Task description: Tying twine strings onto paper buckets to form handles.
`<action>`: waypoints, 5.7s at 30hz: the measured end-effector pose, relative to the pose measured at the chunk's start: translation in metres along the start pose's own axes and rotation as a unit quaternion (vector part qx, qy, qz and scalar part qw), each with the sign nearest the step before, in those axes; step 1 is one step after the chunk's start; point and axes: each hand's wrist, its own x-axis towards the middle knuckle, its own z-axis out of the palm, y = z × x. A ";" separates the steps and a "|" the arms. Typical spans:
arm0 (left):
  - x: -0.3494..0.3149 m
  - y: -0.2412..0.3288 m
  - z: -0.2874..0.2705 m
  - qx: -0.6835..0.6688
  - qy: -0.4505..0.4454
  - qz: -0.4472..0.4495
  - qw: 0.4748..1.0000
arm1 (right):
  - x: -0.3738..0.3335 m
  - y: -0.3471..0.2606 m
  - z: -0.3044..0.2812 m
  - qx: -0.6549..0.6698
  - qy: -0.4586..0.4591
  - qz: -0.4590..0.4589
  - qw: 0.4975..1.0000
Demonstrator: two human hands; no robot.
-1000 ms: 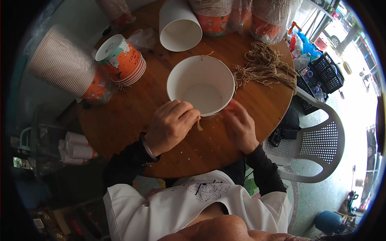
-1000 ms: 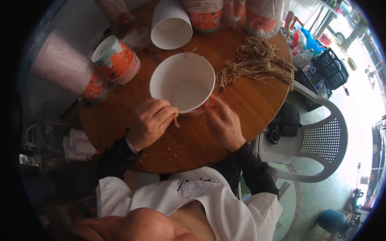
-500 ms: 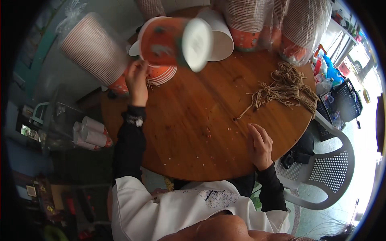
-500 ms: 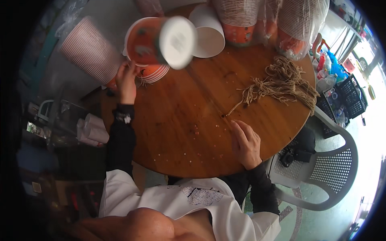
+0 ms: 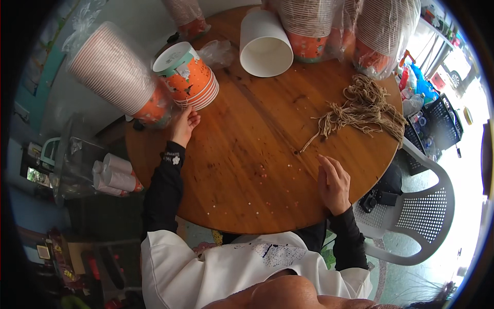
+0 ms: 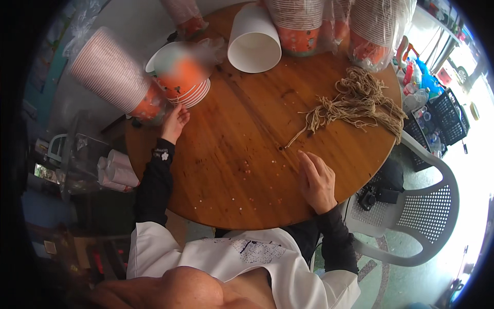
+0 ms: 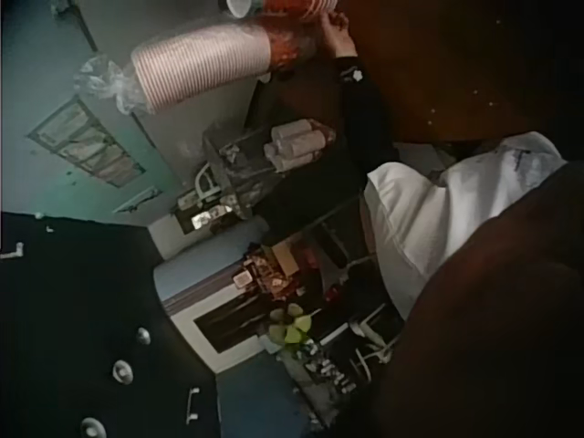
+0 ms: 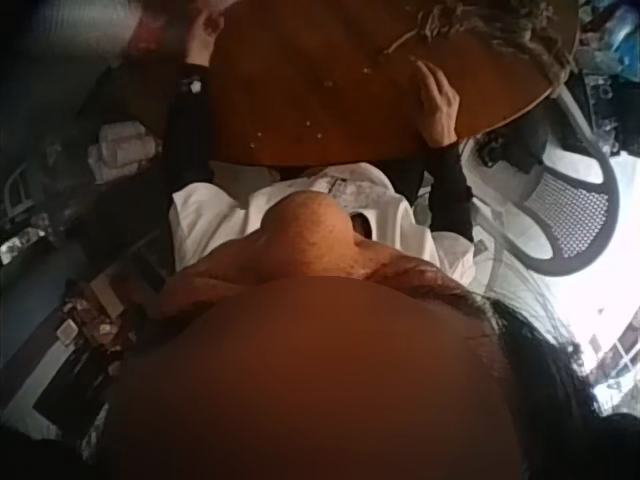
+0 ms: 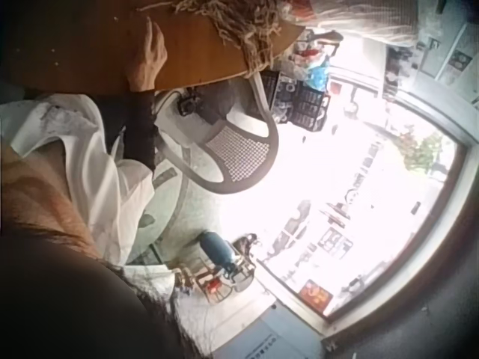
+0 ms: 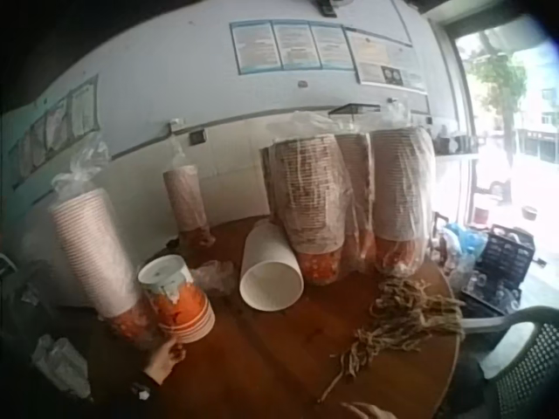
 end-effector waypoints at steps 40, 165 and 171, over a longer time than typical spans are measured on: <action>0.101 -0.051 0.176 0.360 0.092 0.390 0.842 | 0.205 0.147 0.125 0.131 0.101 0.138 0.976; -0.104 -0.059 0.203 0.330 -0.269 0.247 0.870 | 0.111 0.036 0.050 0.330 -0.119 0.188 0.917; -0.115 -0.058 0.210 0.270 -0.238 0.284 0.889 | 0.111 0.036 0.050 0.315 -0.118 0.194 0.921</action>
